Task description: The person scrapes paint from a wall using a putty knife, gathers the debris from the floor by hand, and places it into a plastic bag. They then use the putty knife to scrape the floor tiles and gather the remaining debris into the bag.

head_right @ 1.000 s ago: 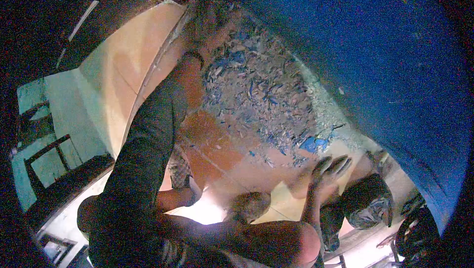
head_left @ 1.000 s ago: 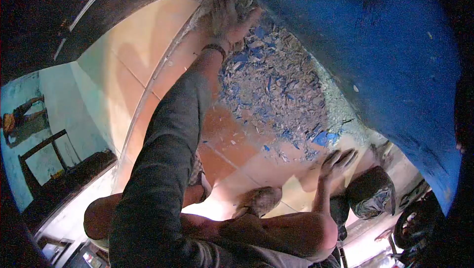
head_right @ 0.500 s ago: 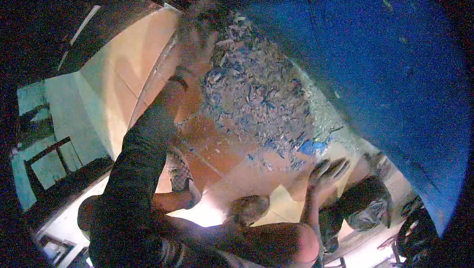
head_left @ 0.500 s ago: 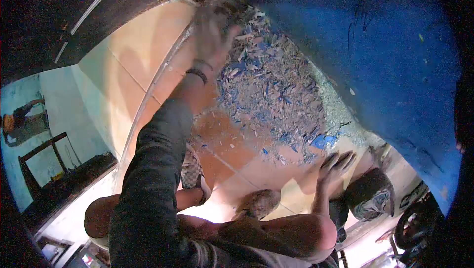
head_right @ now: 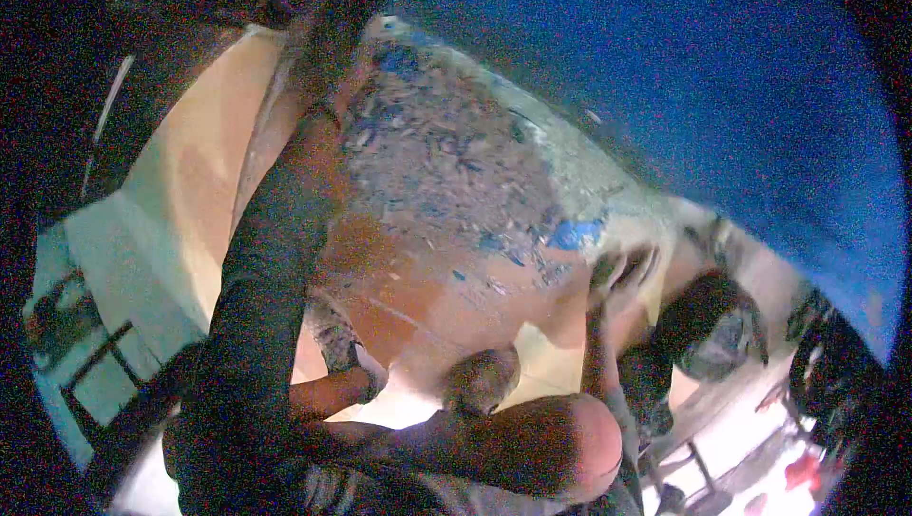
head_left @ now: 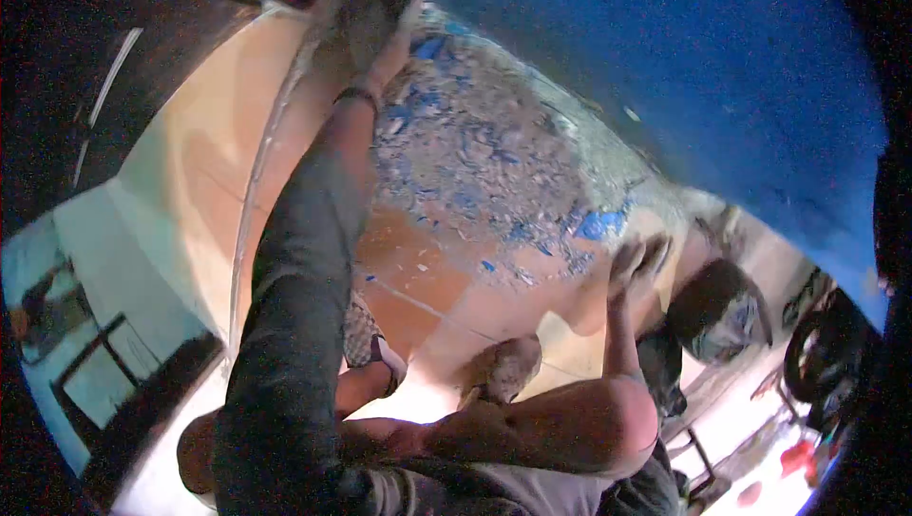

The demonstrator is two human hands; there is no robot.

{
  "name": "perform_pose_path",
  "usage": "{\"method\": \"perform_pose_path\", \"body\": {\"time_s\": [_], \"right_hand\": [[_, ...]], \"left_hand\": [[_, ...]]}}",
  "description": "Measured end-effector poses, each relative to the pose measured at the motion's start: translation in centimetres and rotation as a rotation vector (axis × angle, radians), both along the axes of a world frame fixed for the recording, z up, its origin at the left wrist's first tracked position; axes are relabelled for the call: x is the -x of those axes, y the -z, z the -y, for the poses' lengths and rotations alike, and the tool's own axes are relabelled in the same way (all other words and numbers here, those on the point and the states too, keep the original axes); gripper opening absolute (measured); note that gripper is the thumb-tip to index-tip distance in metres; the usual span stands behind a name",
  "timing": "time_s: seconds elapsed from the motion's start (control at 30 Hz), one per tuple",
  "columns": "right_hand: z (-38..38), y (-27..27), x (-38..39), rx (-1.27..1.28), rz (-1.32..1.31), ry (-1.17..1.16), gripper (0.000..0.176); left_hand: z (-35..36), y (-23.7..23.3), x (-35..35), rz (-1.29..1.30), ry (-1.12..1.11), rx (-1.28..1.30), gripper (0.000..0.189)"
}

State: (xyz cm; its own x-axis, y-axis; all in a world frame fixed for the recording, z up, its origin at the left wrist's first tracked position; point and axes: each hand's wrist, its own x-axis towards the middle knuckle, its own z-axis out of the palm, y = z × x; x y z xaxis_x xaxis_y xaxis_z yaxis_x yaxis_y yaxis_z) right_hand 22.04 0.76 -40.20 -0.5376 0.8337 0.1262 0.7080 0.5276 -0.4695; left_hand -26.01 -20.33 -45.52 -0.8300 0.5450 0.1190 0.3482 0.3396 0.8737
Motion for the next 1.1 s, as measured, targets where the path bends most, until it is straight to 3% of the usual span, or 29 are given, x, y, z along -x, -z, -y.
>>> {"method": "perform_pose_path", "body": {"time_s": [0.03, 0.07, 0.13, 0.2, 0.23, 0.27, 0.3, 0.33, 0.37, 0.4, 0.47, 0.57, 0.6, 0.67, 0.7, 0.77, 0.83, 0.9, 0.93, 1.0, 1.1], "right_hand": [[0.8, -1.9, 1.7, 0.285, -0.267, 0.131, 0.058], [-0.6, -0.7, 0.7, -0.051, -0.026, 0.097, 0.058], [-1.9, -0.8, 1.4, 0.018, 0.027, 0.197, 0.055], [-3.6, 1.3, 2.1, -0.197, 0.161, 0.290, 0.051], [-5.0, 2.4, 1.6, -0.504, 0.649, 0.036, 0.056], [-4.5, 1.8, 3.0, -0.383, 0.539, 0.030, 0.056], [-4.0, 1.3, 5.4, -0.160, 0.043, 0.240, 0.046], [-3.4, 1.5, 6.5, -0.228, -0.005, 0.170, 0.045], [-4.1, 4.4, 5.7, -0.270, 0.418, 0.122, 0.052], [-3.3, 3.8, 6.6, -0.250, 0.298, 0.072, 0.056], [-0.5, -1.9, 8.7, 0.022, -0.172, -0.016, 0.052], [-2.6, -1.3, 5.8, -0.100, -0.204, 0.121, 0.063], [-4.5, -1.0, 4.9, -0.050, -0.175, 0.323, 0.068], [-9.2, 4.9, 1.6, -0.062, 0.158, 0.394, 0.074], [-8.6, 4.4, 2.9, -0.057, 0.144, 0.396, 0.074], [-5.7, 1.8, 7.3, -0.169, 0.023, 0.378, 0.080], [-2.7, 0.6, 10.5, -0.060, -0.063, 0.379, 0.081], [-0.6, -0.2, 12.7, 0.001, -0.096, 0.321, 0.080], [0.6, -0.6, 13.4, 0.042, -0.104, 0.279, 0.079], [2.5, -1.5, 14.3, 0.053, -0.139, 0.125, 0.072], [3.8, -2.6, 14.1, 0.134, -0.318, -0.165, 0.064]], "left_hand": [[0.0, -5.9, -1.7, 0.026, -0.013, 0.215, 0.073], [0.0, -12.2, -3.4, 0.049, -0.004, 0.428, 0.072], [0.2, -7.8, -5.1, 0.042, -0.002, 0.280, 0.070], [-0.8, -5.9, -7.3, 0.040, -0.011, 0.150, 0.068], [-1.5, -5.8, -8.4, 0.026, 0.024, 0.104, 0.067], [-2.0, -5.8, -9.9, 0.016, 0.056, 0.061, 0.067], [-2.6, -6.7, -11.3, 0.057, 0.102, 0.032, 0.068], [-3.2, -7.1, -12.7, 0.063, 0.126, 0.015, 0.068], [-3.7, -7.7, -13.9, 0.024, 0.164, 0.009, 0.066], [-3.9, -8.3, -15.0, -0.017, 0.201, 0.006, 0.065], [-3.7, -9.4, -15.2, -0.077, 0.244, -0.015, 0.061], [-4.2, -9.9, -14.1, -0.080, 0.235, 0.081, 0.056], [-4.5, -10.6, -13.6, -0.106, 0.211, 0.182, 0.052], [-5.2, -12.0, -12.2, -0.172, 0.156, 0.387, 0.045], [-5.7, -12.4, -11.4, -0.209, 0.119, 0.489, 0.041], [-6.5, -6.6, -11.5, -0.296, 0.104, 0.465, 0.051], [-6.2, 0.6, -13.1, -0.439, 0.084, 0.411, 0.072], [-6.6, 1.7, -14.2, -0.452, 0.217, 0.347, 0.071], [-7.3, 0.0, -15.7, -0.459, 0.215, 0.353, 0.071], [-8.6, -6.0, -19.8, 0.103, 0.292, 0.025, 0.066], [-8.9, -10.1, -21.7, 0.092, 0.337, -0.057, 0.062]]}}
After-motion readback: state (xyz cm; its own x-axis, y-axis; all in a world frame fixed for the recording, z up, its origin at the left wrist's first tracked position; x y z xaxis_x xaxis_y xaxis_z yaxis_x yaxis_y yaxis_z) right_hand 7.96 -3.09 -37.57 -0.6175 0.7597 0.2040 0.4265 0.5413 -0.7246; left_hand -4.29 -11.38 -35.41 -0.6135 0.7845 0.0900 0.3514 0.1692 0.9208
